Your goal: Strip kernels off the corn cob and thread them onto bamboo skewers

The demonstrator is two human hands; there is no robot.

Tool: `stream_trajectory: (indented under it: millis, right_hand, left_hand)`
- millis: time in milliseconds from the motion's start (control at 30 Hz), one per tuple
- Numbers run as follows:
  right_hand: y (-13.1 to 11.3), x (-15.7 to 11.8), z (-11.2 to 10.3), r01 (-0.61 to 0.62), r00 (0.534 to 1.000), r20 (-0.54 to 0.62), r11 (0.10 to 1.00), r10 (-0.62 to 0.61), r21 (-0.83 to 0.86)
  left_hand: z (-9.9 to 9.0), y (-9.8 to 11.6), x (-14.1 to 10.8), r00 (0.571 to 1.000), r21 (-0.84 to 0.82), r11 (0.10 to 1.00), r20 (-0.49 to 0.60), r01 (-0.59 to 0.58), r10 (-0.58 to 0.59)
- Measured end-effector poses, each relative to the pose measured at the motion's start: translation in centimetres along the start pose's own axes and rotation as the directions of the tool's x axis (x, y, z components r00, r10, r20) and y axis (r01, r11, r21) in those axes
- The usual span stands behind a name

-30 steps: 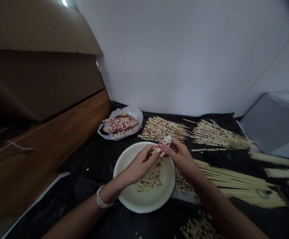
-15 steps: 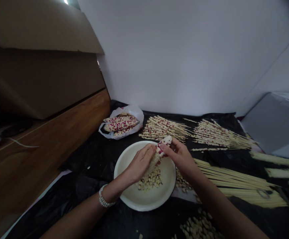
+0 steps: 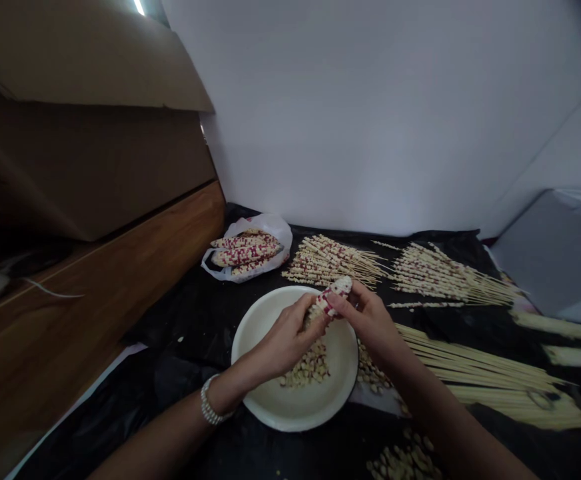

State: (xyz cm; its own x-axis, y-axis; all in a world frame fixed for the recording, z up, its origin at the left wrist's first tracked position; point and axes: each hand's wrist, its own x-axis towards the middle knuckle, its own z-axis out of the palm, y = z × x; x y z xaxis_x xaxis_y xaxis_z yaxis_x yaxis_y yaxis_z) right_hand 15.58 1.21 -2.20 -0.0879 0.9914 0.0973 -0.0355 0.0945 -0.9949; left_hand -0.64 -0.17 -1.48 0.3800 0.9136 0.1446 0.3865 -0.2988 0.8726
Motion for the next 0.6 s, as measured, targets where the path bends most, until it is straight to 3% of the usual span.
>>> stream_trajectory:
  millis: [133, 233, 400, 600]
  right_hand:
    - [0.8, -0.1, 0.3, -0.009, 1.000, -0.006, 1.000, 0.009, -0.007]
    - [1.0, -0.1, 0.3, -0.021, 1.000, 0.005, 1.000, 0.021, -0.012]
    - [0.7, 0.1, 0.0, -0.019, 1.000, 0.013, 1.000, 0.019, 0.000]
    - [0.6, 0.2, -0.3, 0.010, 1.000, 0.009, 0.999, -0.010, 0.030]
  left_hand:
    - [0.1, -0.1, -0.2, 1.000, 0.187, 0.982, -0.018, 0.006, -0.002]
    - [0.1, -0.5, -0.2, 0.999, 0.209, 0.978, -0.037, 0.014, -0.007]
    - [-0.4, -0.9, 0.5, 0.999, -0.095, 0.995, -0.024, 0.027, -0.029]
    - [-0.8, -0.4, 0.8, 0.989, -0.393, 0.908, 0.064, 0.147, -0.133]
